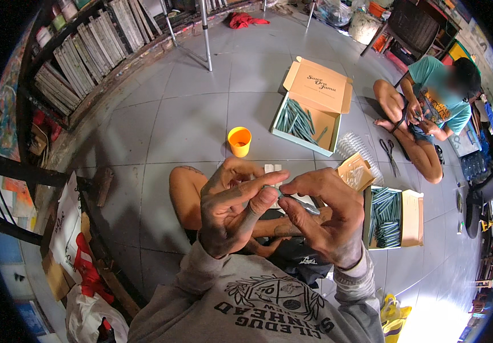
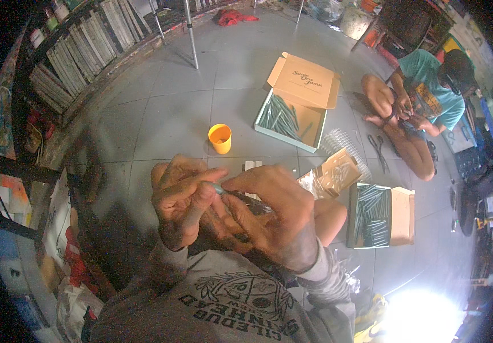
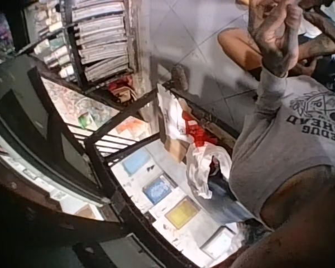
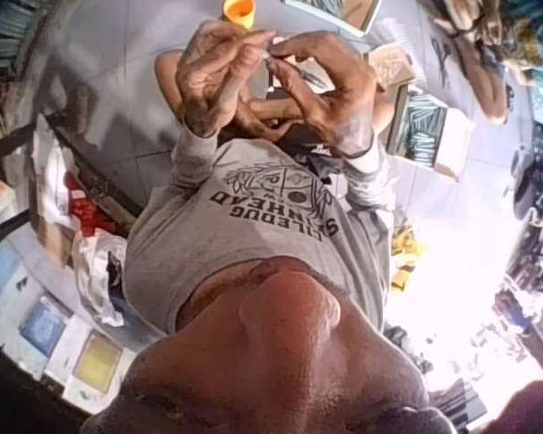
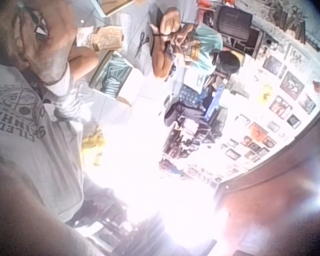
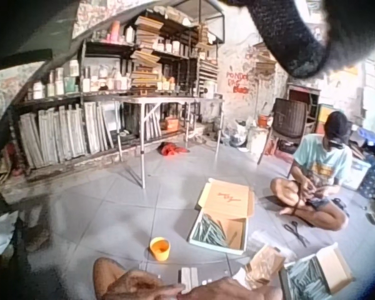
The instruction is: The person assembles pens by inserting ink cartridges into pen barrels and placing the finished items into cardboard boxes while sitting on the floor.
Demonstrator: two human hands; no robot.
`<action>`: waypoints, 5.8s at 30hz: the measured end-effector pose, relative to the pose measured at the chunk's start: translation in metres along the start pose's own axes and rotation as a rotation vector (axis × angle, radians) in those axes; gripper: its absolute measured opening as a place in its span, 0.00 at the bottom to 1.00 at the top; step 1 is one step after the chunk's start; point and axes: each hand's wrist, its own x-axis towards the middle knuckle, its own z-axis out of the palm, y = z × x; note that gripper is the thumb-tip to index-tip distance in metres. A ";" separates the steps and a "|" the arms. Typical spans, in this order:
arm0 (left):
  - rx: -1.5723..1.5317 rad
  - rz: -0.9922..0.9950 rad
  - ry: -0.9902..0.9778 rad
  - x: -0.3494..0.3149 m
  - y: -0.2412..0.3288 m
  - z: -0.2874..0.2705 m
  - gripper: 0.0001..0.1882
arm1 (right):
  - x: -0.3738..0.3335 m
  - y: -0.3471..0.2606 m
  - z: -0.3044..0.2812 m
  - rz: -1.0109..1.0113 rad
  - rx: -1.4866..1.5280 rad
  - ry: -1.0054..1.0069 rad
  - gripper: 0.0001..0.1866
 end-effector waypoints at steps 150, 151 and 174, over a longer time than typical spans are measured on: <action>-0.891 -0.888 0.032 -0.048 -0.136 0.026 0.12 | -0.167 0.057 0.019 0.139 0.681 -0.291 0.05; -0.873 -0.900 0.059 -0.051 -0.144 0.026 0.12 | -0.175 0.053 0.015 0.167 0.751 -0.303 0.04; -0.622 -1.440 -0.516 -0.172 -0.083 0.044 0.21 | -0.227 0.258 -0.010 0.691 -0.760 -0.005 0.05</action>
